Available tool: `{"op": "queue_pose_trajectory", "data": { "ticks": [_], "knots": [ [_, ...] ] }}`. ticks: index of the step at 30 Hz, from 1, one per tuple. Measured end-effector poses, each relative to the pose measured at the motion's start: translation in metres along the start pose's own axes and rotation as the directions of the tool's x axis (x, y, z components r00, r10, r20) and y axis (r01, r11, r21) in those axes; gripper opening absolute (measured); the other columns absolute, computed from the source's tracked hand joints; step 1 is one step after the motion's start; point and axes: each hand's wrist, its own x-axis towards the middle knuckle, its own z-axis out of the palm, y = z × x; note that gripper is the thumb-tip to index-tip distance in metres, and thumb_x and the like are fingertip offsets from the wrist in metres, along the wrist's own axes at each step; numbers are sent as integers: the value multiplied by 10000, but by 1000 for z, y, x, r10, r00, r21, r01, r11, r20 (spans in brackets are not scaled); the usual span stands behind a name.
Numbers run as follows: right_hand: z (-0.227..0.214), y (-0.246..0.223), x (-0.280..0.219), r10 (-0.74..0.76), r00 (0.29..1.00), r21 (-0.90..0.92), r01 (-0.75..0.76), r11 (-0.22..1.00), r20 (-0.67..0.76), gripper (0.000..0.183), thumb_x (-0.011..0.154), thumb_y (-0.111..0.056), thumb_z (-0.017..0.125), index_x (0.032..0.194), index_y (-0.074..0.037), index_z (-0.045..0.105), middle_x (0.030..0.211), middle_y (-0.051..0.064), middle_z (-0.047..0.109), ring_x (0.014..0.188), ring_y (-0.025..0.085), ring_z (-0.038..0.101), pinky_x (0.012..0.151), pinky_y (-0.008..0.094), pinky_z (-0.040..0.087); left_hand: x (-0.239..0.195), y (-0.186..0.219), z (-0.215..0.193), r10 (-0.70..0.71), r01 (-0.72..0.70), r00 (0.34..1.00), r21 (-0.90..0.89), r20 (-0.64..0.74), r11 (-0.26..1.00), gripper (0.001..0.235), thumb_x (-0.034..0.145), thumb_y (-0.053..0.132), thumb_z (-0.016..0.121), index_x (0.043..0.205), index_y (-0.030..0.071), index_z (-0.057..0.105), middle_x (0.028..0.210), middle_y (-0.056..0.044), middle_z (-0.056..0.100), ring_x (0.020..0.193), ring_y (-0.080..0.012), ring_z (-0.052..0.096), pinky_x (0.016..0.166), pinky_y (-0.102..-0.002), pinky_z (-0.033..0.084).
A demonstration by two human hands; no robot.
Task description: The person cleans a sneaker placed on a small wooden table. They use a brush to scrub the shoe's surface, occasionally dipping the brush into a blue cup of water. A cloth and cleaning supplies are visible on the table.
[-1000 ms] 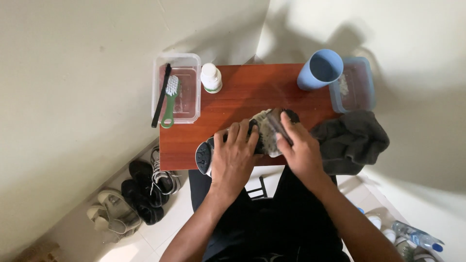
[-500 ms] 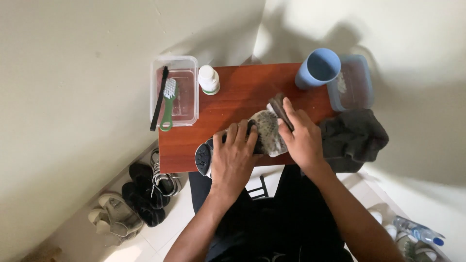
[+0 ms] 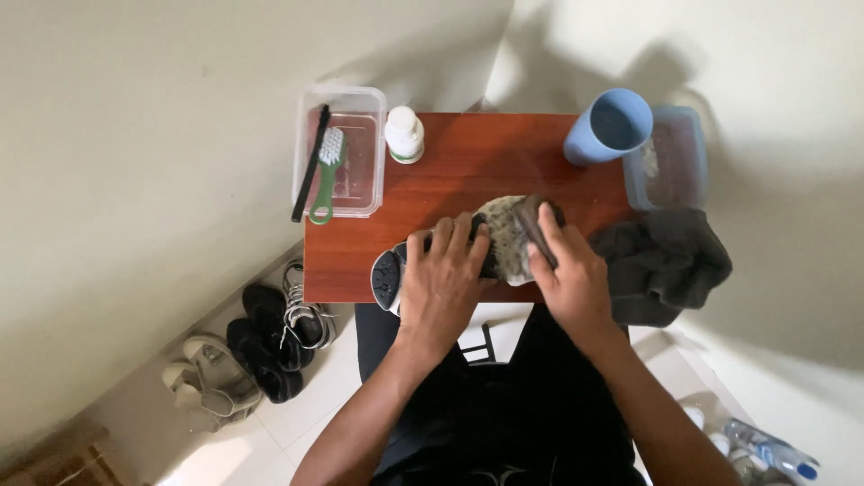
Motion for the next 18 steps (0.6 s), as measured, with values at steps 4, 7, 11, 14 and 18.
{"op": "queue_pose_trajectory", "data": {
  "ticks": [4,7,11,14,18],
  "knots": [
    [-5,4,-15,26,999,-11,-27,1000,-21,580,981,-284,661,1543,-187,552,1046,114,690,935,356,705,693,464,567,0,2,4,35,-35,999,-16,-7,999,792,622,509,895,1291,180,626,1265,-67,586,1186,-240,525,962,-436,366],
    [5,5,-19,20,999,-34,-21,999,-39,606,988,-284,647,1574,-202,518,1029,104,674,862,353,693,680,436,564,-2,0,1,-7,7,1000,22,-1,1000,776,641,502,886,1300,183,630,1286,-72,586,1187,-241,521,962,-432,360],
    [-3,0,-24,70,996,2,-70,998,-56,602,969,-279,665,1553,-204,543,1115,129,694,948,357,706,722,446,572,1,1,1,16,-16,1000,4,14,1000,772,644,512,880,1302,191,634,1289,-65,595,1195,-235,520,963,-426,362],
    [3,-2,-40,95,995,43,-93,995,-37,607,957,-304,673,1546,-227,550,1132,116,704,956,346,713,732,437,577,-4,3,0,-12,12,999,7,38,1000,769,647,523,878,1301,195,640,1289,-63,601,1191,-233,522,958,-429,362],
    [4,17,-47,193,981,17,-193,981,-32,602,992,-322,605,1572,-180,524,1102,125,684,918,335,704,714,432,563,0,1,-1,5,-5,1000,2,25,1000,761,654,502,884,1303,189,638,1284,-68,609,1190,-237,525,951,-426,361]
  ]
}}
